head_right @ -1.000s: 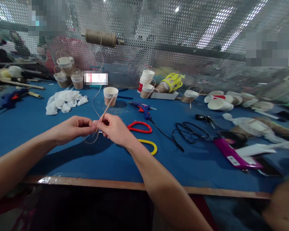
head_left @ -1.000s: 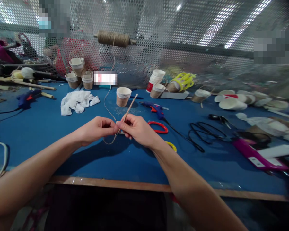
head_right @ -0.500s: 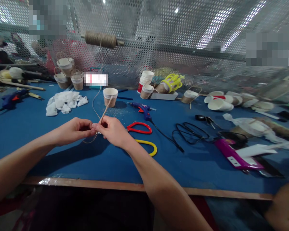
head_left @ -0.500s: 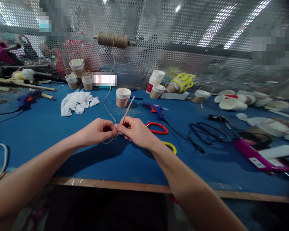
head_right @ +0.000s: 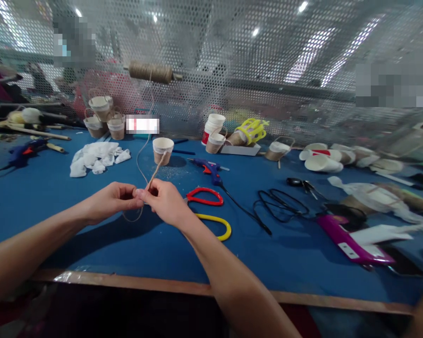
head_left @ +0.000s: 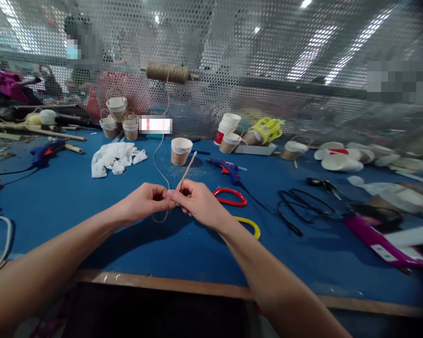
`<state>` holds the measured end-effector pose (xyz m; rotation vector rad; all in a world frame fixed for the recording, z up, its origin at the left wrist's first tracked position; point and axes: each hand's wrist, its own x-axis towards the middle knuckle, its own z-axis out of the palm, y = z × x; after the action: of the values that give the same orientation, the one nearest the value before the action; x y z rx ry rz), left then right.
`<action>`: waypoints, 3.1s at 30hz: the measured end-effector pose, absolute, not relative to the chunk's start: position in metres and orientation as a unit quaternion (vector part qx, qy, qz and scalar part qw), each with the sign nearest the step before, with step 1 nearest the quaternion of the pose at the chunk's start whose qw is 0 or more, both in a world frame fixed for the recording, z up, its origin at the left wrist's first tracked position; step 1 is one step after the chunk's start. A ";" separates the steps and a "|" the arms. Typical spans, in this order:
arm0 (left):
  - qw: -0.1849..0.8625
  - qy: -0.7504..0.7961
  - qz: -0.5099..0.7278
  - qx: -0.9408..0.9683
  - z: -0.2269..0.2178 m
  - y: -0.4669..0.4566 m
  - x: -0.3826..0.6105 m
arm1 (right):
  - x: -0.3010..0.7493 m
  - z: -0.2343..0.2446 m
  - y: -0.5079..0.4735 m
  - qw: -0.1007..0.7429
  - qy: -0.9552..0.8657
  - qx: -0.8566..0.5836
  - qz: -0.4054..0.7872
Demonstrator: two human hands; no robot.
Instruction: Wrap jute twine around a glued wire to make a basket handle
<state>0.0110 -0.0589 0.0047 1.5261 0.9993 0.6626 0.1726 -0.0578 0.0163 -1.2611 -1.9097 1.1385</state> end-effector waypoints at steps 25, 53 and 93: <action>0.557 0.410 0.274 0.668 0.005 -0.057 0.008 | 0.171 0.015 -0.057 0.319 -0.717 -0.471 0.404; 0.610 0.393 0.265 0.635 0.008 -0.059 0.008 | 0.175 0.017 -0.057 0.307 -0.683 -0.360 0.556; 0.580 0.407 0.259 0.656 0.007 -0.058 0.008 | 0.174 0.014 -0.054 0.310 -0.740 -0.432 0.412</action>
<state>0.0079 -0.0582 0.0069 1.5331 0.9517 0.6057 0.1742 -0.0544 0.0143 -1.1425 -1.9544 1.0892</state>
